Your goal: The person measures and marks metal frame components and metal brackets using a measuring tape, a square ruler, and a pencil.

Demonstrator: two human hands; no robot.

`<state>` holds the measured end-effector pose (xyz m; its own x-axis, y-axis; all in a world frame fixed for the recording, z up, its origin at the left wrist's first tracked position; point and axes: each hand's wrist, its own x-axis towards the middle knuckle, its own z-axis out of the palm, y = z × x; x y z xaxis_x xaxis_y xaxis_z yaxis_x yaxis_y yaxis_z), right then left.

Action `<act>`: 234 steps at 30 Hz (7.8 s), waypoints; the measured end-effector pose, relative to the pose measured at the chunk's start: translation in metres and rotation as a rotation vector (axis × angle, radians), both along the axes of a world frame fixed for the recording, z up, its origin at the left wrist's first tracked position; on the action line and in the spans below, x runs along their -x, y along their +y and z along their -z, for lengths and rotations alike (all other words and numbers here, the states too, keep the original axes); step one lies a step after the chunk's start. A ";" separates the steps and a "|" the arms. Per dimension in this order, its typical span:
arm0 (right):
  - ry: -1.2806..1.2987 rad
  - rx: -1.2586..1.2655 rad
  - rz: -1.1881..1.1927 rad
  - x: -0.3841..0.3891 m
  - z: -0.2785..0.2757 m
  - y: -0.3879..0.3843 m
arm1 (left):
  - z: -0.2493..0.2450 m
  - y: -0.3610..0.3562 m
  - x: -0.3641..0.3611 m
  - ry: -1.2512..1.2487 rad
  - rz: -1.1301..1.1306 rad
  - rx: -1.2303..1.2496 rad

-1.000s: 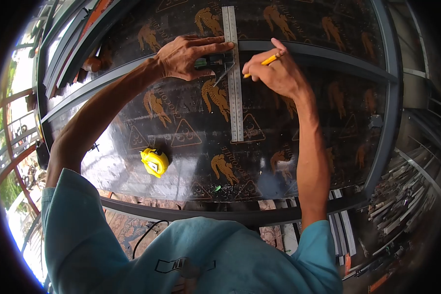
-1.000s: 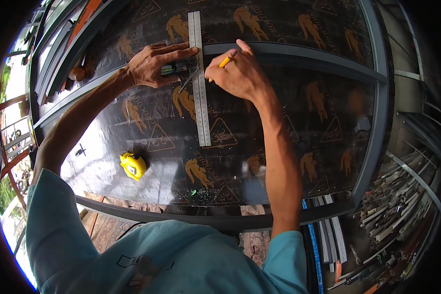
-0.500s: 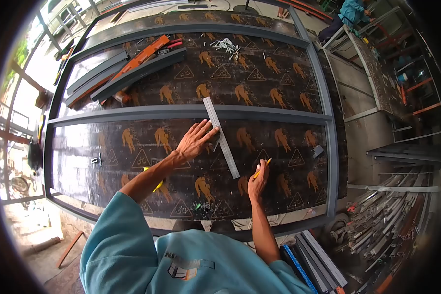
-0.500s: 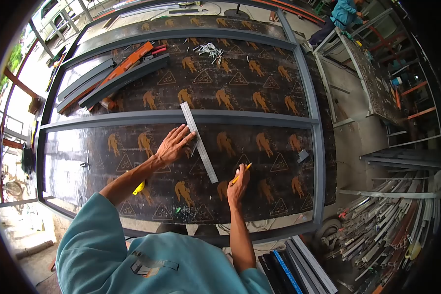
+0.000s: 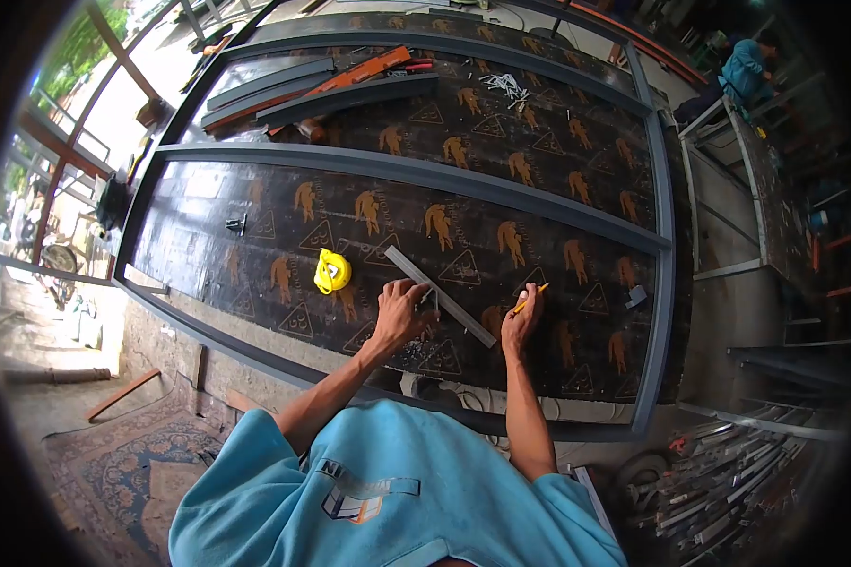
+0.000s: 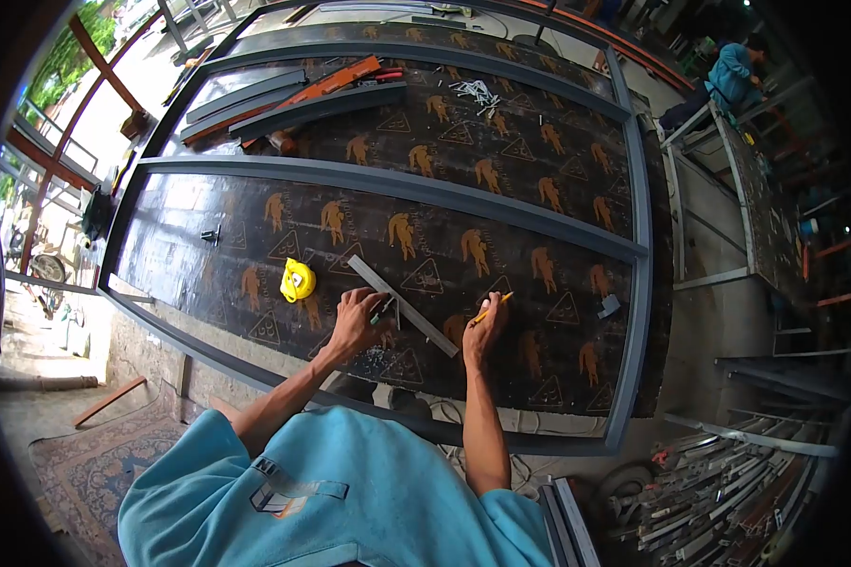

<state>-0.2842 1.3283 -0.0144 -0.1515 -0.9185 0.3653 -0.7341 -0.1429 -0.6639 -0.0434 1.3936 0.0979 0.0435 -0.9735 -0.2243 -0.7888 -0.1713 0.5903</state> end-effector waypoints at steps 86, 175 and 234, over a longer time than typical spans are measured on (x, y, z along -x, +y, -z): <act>-0.612 0.401 0.249 -0.210 0.016 -0.185 | 0.027 -0.405 -0.054 0.228 0.991 -0.353; -0.265 0.291 0.262 -0.190 0.000 -0.184 | 0.045 -0.409 -0.060 0.187 0.804 -0.305; -0.280 0.034 -0.017 -0.204 -0.027 -0.169 | 0.034 -0.406 -0.053 0.112 0.863 -0.406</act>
